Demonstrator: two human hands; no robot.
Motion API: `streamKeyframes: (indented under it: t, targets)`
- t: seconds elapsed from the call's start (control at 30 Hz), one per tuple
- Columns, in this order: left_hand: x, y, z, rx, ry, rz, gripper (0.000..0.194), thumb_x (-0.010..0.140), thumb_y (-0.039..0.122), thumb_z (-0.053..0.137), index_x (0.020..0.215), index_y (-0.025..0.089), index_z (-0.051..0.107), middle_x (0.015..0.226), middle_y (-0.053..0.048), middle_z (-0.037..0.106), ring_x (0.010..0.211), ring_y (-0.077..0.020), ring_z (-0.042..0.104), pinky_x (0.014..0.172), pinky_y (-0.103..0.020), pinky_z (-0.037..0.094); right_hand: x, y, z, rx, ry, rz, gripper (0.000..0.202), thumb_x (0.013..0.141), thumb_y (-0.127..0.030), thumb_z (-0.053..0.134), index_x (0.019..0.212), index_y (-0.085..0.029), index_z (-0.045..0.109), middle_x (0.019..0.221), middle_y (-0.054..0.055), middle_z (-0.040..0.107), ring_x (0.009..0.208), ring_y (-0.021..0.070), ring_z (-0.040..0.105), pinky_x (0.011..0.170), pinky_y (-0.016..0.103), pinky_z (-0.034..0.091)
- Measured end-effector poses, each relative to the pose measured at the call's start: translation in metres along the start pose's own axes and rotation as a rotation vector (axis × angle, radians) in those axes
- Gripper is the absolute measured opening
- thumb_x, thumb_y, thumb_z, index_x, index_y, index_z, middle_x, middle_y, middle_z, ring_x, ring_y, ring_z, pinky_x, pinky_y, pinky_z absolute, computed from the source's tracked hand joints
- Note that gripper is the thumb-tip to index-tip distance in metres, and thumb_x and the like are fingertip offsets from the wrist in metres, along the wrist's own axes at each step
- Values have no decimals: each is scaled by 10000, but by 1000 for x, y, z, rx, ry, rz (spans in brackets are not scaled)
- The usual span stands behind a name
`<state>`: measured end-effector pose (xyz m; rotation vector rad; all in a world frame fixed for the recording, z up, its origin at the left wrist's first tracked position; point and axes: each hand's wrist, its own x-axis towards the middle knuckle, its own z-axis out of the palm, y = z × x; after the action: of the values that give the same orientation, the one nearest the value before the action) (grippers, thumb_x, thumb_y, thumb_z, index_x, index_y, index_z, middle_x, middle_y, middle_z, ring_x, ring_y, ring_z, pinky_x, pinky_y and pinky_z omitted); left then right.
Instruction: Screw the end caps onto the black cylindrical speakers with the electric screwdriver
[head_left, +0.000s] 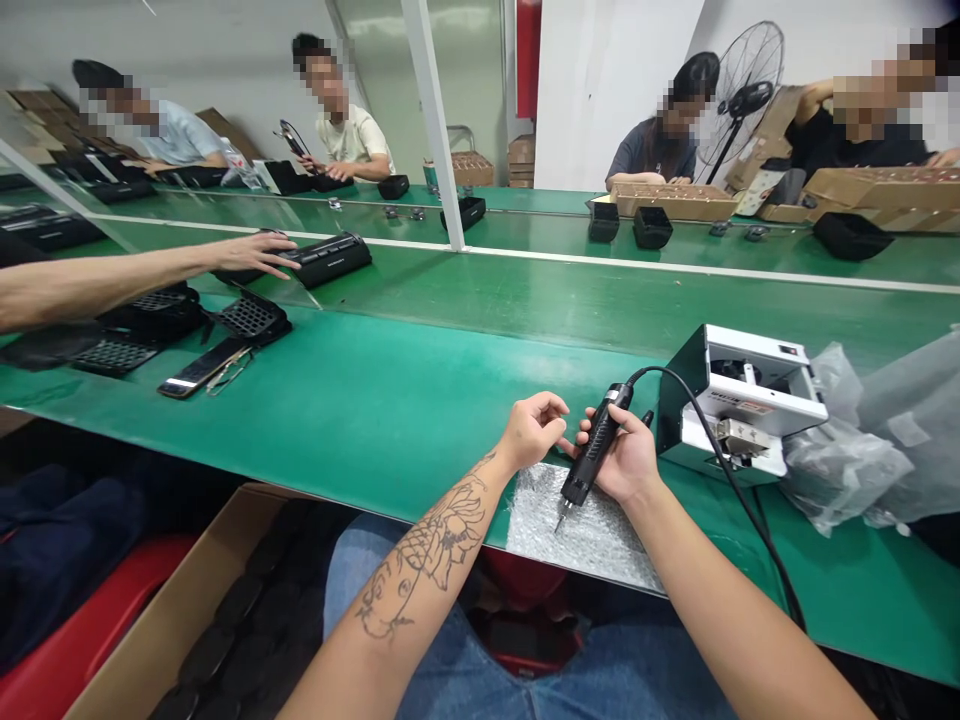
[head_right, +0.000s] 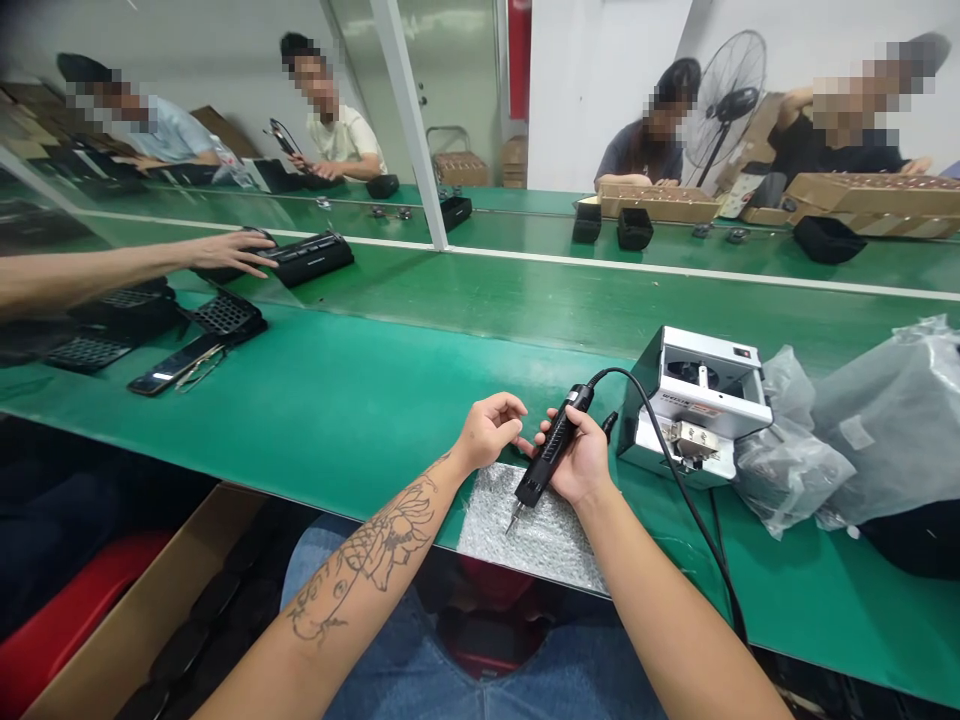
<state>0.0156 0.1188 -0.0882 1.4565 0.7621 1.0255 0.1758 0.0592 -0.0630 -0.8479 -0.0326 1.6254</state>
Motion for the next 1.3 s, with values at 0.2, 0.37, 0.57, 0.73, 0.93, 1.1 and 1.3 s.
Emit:
streamKeyframes:
  t: [0.2,0.37,0.57,0.73,0.93,1.1,1.3]
  targets:
    - [-1,-3,-1,25,30,24,131,755,196,632,880,157,642,655,29,541,559,-95,501,524,-217,510,2,1,-2,7,2,1,172,864,-336,607,918,-182,661,714,53,683,601,202,635,755,505,634]
    - [-1,-4,-2,78,51,63,118,763,194,624,870,149,640,637,29,558,539,-92,516,520,-209,470,1,0,-2,11,6,7,173,870,-327,605,916,-171,663,705,54,674,611,202,633,766,510,633]
    - [-2,-2,-3,161,46,133,116,761,183,617,865,143,649,650,20,578,547,-94,526,529,-208,449,1,1,-1,18,13,10,174,880,-317,600,917,-161,667,704,56,669,607,201,630,750,501,633]
    - [-5,0,-5,249,36,222,127,752,165,620,871,147,659,720,-4,630,619,-114,586,600,-224,483,5,2,-3,26,22,-4,173,874,-310,615,911,-151,671,708,62,671,606,209,643,725,484,629]
    - [-6,1,-6,322,17,285,151,742,170,623,881,146,676,763,-24,670,656,-129,603,647,-244,512,7,2,-6,28,23,-9,165,870,-302,629,927,-155,676,722,57,682,620,207,649,719,462,630]
    - [-6,-1,-6,348,7,292,155,745,159,614,888,146,671,769,-24,674,661,-128,611,649,-241,520,5,3,-4,28,32,-16,161,880,-300,623,916,-153,677,719,59,684,616,198,642,712,450,633]
    - [-6,-4,-5,361,2,274,158,743,156,619,895,148,662,762,-22,671,648,-133,632,628,-236,535,4,3,-3,26,37,-20,172,896,-303,602,905,-148,678,716,66,681,605,193,635,700,456,637]
